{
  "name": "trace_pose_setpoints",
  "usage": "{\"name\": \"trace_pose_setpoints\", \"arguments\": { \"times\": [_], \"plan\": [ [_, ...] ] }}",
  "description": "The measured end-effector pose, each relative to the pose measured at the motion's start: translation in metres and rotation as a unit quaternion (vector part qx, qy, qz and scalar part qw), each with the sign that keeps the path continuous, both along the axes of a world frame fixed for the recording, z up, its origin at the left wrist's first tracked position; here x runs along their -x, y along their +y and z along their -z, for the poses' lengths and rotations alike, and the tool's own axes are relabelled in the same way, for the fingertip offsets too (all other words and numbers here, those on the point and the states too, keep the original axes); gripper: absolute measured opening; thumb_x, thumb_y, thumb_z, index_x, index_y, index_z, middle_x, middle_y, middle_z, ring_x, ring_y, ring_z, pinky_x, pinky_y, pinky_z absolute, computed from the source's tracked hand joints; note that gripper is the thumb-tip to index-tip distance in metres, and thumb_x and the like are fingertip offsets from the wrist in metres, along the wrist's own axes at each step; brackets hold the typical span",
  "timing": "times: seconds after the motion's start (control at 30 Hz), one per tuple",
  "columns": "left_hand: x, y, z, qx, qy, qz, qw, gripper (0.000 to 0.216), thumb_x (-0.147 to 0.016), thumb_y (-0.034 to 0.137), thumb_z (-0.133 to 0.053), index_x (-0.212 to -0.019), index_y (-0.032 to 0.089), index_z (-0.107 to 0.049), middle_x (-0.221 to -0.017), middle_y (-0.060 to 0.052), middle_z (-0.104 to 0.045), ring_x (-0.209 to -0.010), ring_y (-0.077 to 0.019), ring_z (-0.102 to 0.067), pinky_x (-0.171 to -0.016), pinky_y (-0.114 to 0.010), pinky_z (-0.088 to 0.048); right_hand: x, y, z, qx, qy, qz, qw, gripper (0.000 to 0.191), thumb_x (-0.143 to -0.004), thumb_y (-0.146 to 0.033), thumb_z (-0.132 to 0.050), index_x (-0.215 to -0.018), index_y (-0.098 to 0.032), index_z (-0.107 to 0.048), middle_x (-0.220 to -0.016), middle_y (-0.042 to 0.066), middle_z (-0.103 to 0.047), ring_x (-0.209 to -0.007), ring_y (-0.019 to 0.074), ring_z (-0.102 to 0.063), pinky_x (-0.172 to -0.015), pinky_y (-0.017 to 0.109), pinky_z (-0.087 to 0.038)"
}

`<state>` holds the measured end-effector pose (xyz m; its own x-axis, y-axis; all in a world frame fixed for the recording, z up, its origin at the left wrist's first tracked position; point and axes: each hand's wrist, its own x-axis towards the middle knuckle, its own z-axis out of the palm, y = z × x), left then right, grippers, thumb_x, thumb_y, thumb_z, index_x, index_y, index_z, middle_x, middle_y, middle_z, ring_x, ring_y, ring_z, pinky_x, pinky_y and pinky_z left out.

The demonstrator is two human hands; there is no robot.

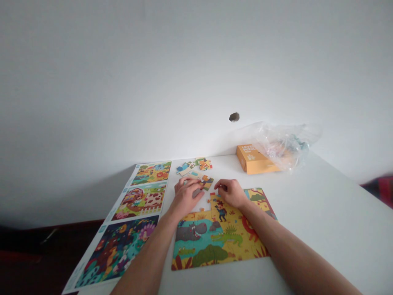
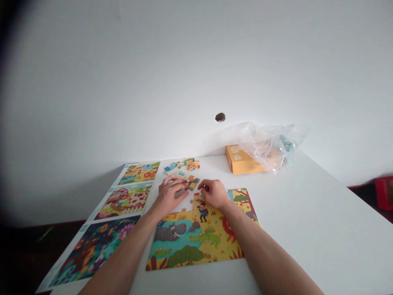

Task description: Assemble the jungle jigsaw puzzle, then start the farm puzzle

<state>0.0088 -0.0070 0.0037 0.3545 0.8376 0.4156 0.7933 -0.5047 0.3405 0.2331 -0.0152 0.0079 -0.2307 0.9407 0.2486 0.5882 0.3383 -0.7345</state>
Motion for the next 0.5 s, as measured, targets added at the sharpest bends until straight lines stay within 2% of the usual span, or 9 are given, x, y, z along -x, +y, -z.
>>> {"name": "trace_pose_setpoints", "arguments": {
  "times": [0.17,0.27,0.37,0.5],
  "plan": [
    [-0.0015,0.0005,0.0008,0.005,-0.002,-0.004,1.000,0.011,-0.082,0.035,-0.069,-0.079,0.024,-0.069,-0.102,-0.002,-0.070,-0.109,-0.0250,-0.053,-0.098,-0.043,-0.035,-0.0009,0.0031,0.0020,-0.026,0.005,0.028,0.999,0.027,-0.075,-0.011,-0.048,-0.086,-0.019,-0.071,-0.057,-0.003,-0.055,-0.052,0.0115,-0.047,-0.058,0.023,-0.037],
    [-0.0051,-0.0019,-0.0004,0.004,0.016,-0.023,1.000,0.021,-0.079,0.040,-0.072,-0.094,0.025,-0.069,-0.104,-0.004,-0.068,-0.110,-0.0277,-0.051,-0.097,-0.043,-0.037,-0.0020,0.0061,0.0038,-0.091,-0.001,0.029,0.995,0.027,-0.075,-0.010,-0.050,-0.091,-0.019,-0.069,-0.075,0.002,-0.062,-0.072,0.0160,-0.056,-0.072,0.026,-0.043],
    [-0.0075,-0.0033,-0.0001,-0.003,0.040,-0.057,0.998,0.041,-0.074,0.047,-0.074,-0.109,0.026,-0.068,-0.111,-0.007,-0.063,-0.110,-0.0302,-0.049,-0.094,-0.045,-0.039,-0.0025,0.0073,0.0059,-0.122,-0.019,0.017,0.992,0.031,-0.074,-0.008,-0.052,-0.098,-0.019,-0.068,-0.088,0.005,-0.062,-0.088,0.0202,-0.056,-0.085,0.032,-0.044],
    [-0.0079,-0.0035,-0.0002,-0.002,0.057,-0.076,0.996,0.040,-0.072,0.050,-0.073,-0.105,0.027,-0.070,-0.110,-0.007,-0.060,-0.109,-0.0301,-0.048,-0.093,-0.045,-0.040,-0.0018,0.0070,0.0076,-0.112,-0.029,0.007,0.993,0.033,-0.074,-0.007,-0.052,-0.101,-0.019,-0.067,-0.091,0.006,-0.061,-0.090,0.0209,-0.055,-0.087,0.034,-0.044]
  ]
}}
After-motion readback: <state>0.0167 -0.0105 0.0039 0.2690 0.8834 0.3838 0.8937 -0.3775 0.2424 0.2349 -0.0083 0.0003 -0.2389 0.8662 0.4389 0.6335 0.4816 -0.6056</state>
